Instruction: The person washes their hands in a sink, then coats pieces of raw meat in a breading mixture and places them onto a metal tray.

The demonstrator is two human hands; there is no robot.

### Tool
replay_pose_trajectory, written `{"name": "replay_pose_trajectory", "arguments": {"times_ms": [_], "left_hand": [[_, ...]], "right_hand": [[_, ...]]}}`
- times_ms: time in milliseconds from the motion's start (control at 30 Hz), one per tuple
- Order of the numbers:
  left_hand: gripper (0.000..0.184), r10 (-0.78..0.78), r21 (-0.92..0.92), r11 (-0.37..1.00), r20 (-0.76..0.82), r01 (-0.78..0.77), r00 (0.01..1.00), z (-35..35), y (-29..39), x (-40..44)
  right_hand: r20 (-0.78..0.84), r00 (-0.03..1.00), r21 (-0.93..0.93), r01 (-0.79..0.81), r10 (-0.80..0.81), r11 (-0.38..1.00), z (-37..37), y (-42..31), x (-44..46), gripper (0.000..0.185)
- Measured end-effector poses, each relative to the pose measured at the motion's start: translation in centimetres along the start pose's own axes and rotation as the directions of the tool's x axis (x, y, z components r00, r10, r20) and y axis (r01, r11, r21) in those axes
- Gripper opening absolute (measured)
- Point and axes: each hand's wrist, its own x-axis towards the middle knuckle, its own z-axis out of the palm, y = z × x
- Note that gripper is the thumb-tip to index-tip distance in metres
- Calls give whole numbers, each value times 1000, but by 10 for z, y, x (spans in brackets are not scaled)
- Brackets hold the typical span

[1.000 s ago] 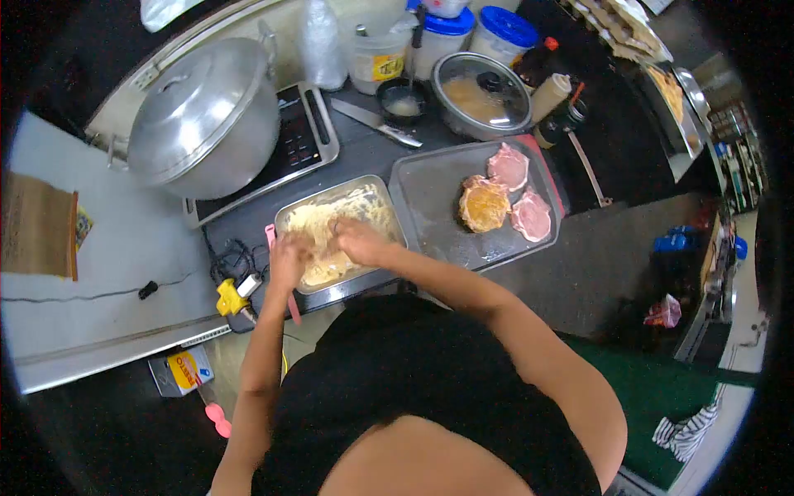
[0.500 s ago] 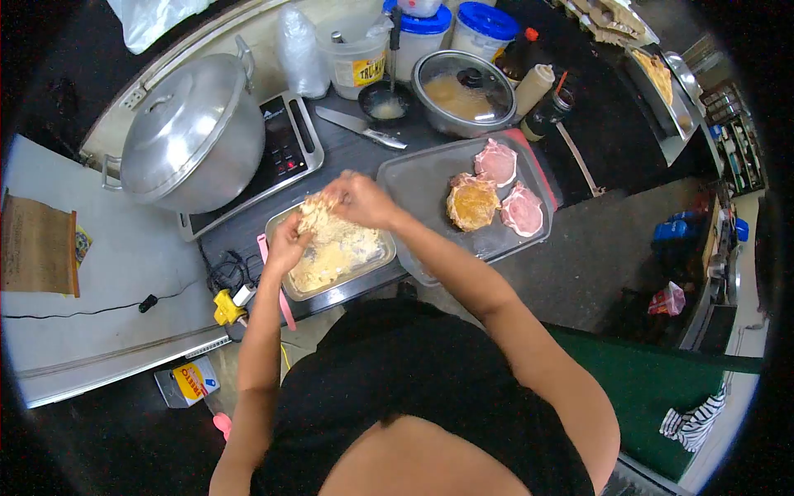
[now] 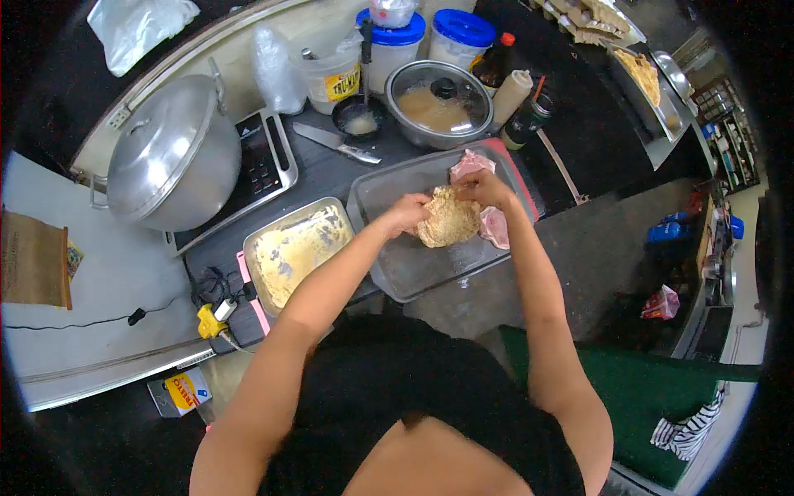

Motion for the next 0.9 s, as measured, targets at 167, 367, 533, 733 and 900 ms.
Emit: {"name": "replay_pose_trajectory", "arguments": {"times_ms": [167, 367, 533, 733, 900], "left_hand": [[39, 87, 305, 952, -181, -28, 980, 11, -11, 23], [35, 161, 438, 898, -239, -41, 958, 0, -14, 19], [31, 102, 244, 969, -292, -30, 951, -25, -15, -9], [32, 139, 62, 990, -341, -126, 930, -70, -23, -70], [31, 173, 125, 984, -493, -128, 853, -114, -47, -118]], "right_hand": [[-113, 957, -128, 253, -268, 959, 16, 70, 37, 32], [-470, 869, -98, 127, -158, 987, 0, 53, -3, 36], [-344, 939, -427, -156, 0, 891, -24, 110, -26, 49], [-461, 882, -681, -286, -91, 674, 6, 120, -32, 60], [-397, 912, -666, -207, -106, 717, 0, 128, -39, 36]]}}
